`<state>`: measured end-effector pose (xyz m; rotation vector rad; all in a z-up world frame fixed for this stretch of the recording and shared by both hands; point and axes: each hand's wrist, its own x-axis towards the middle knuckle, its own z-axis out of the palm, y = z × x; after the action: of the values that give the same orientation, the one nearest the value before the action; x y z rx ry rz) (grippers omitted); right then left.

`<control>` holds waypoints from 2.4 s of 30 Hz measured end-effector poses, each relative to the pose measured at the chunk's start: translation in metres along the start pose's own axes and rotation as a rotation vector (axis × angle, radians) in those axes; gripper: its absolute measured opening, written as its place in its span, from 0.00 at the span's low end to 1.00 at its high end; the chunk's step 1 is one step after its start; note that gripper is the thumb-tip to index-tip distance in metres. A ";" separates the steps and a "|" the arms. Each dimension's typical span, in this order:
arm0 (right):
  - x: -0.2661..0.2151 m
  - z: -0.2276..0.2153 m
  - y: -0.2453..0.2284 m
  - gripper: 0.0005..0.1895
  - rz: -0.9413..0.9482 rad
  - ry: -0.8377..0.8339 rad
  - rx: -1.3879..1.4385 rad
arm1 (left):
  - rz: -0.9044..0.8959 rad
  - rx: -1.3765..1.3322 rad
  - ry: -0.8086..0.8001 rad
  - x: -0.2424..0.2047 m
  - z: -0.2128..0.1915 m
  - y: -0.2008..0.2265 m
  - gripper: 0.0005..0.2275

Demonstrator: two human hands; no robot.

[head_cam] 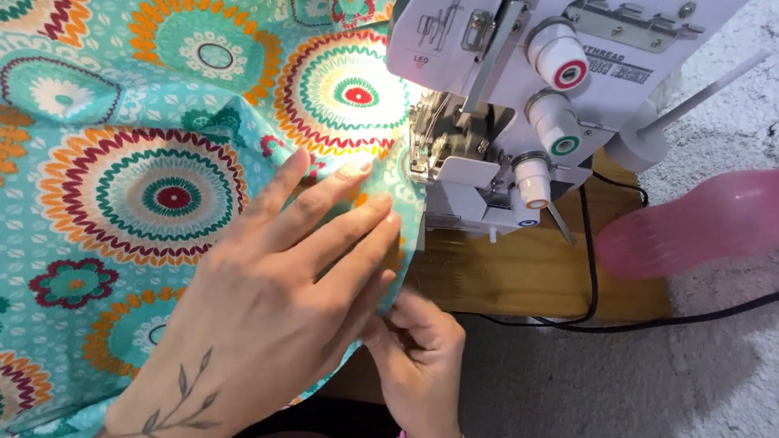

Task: Finishing the edges of a patterned fabric using a serger sewing machine

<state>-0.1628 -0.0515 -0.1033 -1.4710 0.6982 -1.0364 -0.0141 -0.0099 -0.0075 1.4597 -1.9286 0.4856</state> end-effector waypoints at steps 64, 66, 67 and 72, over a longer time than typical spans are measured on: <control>-0.002 -0.017 -0.002 0.33 0.029 -0.043 -0.160 | -0.103 -0.111 -0.048 -0.025 0.014 0.018 0.21; 0.001 -0.016 -0.006 0.27 0.059 -0.032 -0.141 | -0.114 -0.095 -0.052 -0.025 0.015 0.017 0.22; 0.002 -0.015 -0.008 0.27 0.060 -0.034 -0.141 | -0.116 -0.095 -0.052 -0.025 0.016 0.017 0.22; 0.008 -0.013 -0.015 0.10 0.017 -0.009 -0.180 | -0.114 -0.052 -0.063 -0.026 0.020 0.014 0.25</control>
<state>-0.1722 -0.0620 -0.0875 -1.6201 0.8135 -0.9736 -0.0288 -0.0006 -0.0384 1.5579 -1.8792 0.3386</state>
